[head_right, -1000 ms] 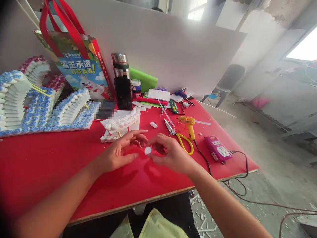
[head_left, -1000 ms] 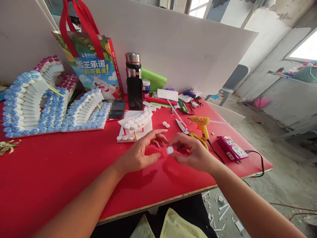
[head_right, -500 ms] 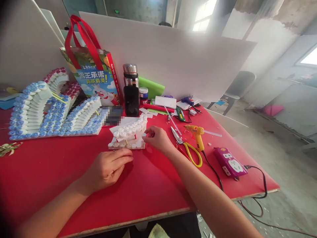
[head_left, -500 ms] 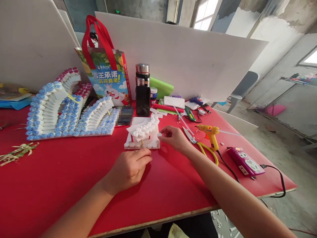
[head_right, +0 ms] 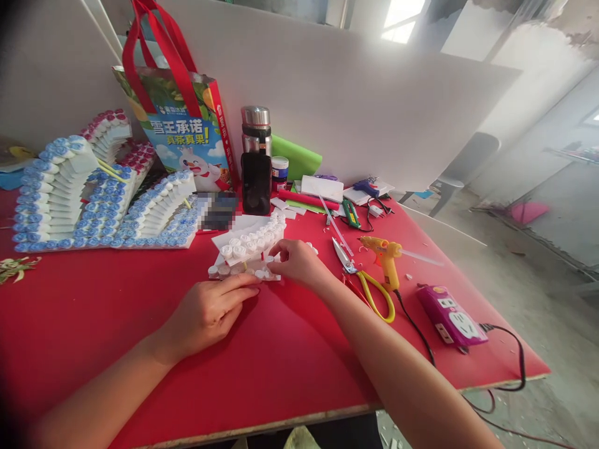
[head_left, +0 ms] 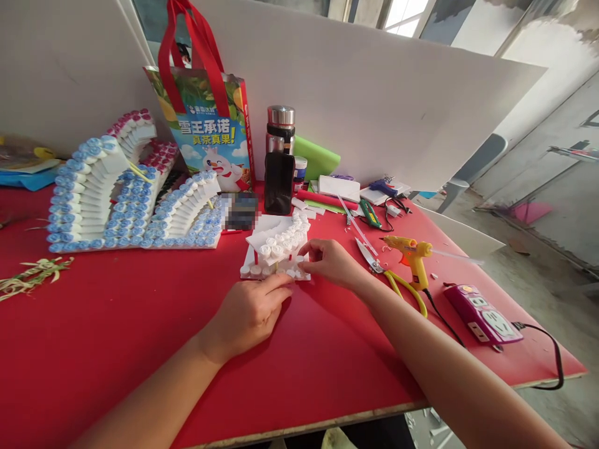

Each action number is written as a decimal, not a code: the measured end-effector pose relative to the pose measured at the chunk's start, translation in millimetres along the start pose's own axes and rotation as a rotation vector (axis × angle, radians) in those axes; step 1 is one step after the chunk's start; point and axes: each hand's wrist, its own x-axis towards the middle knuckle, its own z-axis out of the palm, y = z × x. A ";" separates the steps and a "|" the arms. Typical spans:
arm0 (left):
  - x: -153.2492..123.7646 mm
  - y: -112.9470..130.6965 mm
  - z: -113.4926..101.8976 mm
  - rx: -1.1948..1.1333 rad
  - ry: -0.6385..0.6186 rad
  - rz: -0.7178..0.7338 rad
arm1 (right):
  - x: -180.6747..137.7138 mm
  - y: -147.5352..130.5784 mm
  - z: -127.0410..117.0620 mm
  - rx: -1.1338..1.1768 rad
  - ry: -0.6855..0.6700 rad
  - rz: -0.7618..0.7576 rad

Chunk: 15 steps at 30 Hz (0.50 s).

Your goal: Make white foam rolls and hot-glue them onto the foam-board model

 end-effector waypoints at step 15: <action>-1.8 1.8 5.0 -0.012 -0.045 -0.152 | 5.1 3.8 3.7 0.041 -0.050 -0.007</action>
